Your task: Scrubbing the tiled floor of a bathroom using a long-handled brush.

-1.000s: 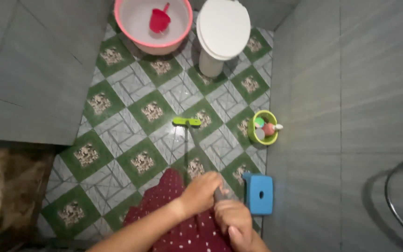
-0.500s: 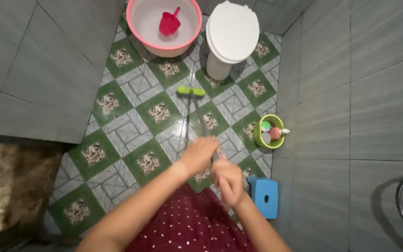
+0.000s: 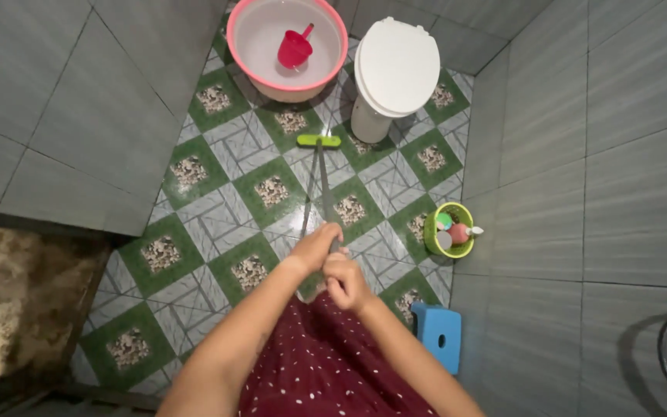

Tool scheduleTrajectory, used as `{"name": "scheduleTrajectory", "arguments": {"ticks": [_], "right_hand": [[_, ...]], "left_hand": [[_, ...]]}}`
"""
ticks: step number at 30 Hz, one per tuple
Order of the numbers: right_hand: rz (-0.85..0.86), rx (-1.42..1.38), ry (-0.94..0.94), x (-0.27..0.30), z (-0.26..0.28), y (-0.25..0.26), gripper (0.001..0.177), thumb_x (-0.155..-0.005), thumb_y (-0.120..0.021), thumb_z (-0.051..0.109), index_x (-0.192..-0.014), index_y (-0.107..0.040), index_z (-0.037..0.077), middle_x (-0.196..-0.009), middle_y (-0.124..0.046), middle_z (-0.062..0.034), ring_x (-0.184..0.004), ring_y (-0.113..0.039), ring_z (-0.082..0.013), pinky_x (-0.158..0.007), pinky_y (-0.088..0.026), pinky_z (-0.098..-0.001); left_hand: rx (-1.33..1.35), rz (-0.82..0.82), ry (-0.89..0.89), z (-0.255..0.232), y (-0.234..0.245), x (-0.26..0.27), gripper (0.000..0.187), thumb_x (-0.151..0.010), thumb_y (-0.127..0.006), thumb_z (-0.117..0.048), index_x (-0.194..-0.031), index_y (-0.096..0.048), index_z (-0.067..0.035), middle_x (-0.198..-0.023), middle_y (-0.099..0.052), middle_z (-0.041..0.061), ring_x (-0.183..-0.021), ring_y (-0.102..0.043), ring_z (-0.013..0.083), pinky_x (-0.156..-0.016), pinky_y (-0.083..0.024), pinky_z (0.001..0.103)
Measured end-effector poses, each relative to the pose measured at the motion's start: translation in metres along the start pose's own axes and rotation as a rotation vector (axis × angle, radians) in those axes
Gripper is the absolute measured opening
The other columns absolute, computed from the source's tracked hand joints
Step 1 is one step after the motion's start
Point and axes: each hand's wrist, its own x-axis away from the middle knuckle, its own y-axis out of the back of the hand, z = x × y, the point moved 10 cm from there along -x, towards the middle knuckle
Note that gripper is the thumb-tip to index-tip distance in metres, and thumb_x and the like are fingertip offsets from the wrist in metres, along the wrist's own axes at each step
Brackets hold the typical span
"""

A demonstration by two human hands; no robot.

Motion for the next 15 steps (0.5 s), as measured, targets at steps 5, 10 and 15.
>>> {"name": "scheduleTrajectory", "arguments": {"ticks": [5,10,15], "right_hand": [[-0.051,-0.106,0.116,-0.037,0.119,0.056,0.045,-0.103,-0.036,0.024,-0.061,-0.045,0.011,-0.058,-0.043,-0.0066,-0.053,-0.041,-0.0271,-0.06,-0.036,-0.0401],[0.016,-0.187,0.081,-0.035,0.141,0.056,0.047,-0.105,-0.033,0.028,-0.061,-0.041,0.011,-0.058,-0.043,-0.0057,-0.05,-0.037,-0.0261,-0.057,-0.03,-0.0407],[-0.086,-0.122,0.114,-0.047,0.059,0.058,0.037,-0.097,-0.035,0.012,-0.061,-0.045,0.014,-0.061,-0.045,-0.0015,-0.059,-0.042,-0.0204,-0.074,-0.037,-0.0416]], "left_hand": [[-0.192,-0.092,-0.164,-0.113,0.029,0.011,0.009,-0.088,-0.064,-0.018,-0.091,-0.056,-0.016,-0.093,-0.06,0.009,-0.09,-0.062,0.031,-0.081,-0.052,0.045],[-0.153,0.028,-0.11,-0.128,0.017,0.021,0.038,-0.099,-0.057,-0.047,-0.075,-0.052,-0.018,-0.092,-0.064,0.004,-0.089,-0.057,0.0233,-0.098,-0.037,0.043],[0.197,0.236,0.391,-0.129,0.065,-0.011,0.026,-0.106,-0.028,-0.031,-0.091,-0.045,-0.018,-0.094,-0.053,0.001,-0.077,-0.046,0.0127,-0.075,-0.047,0.027]]}}
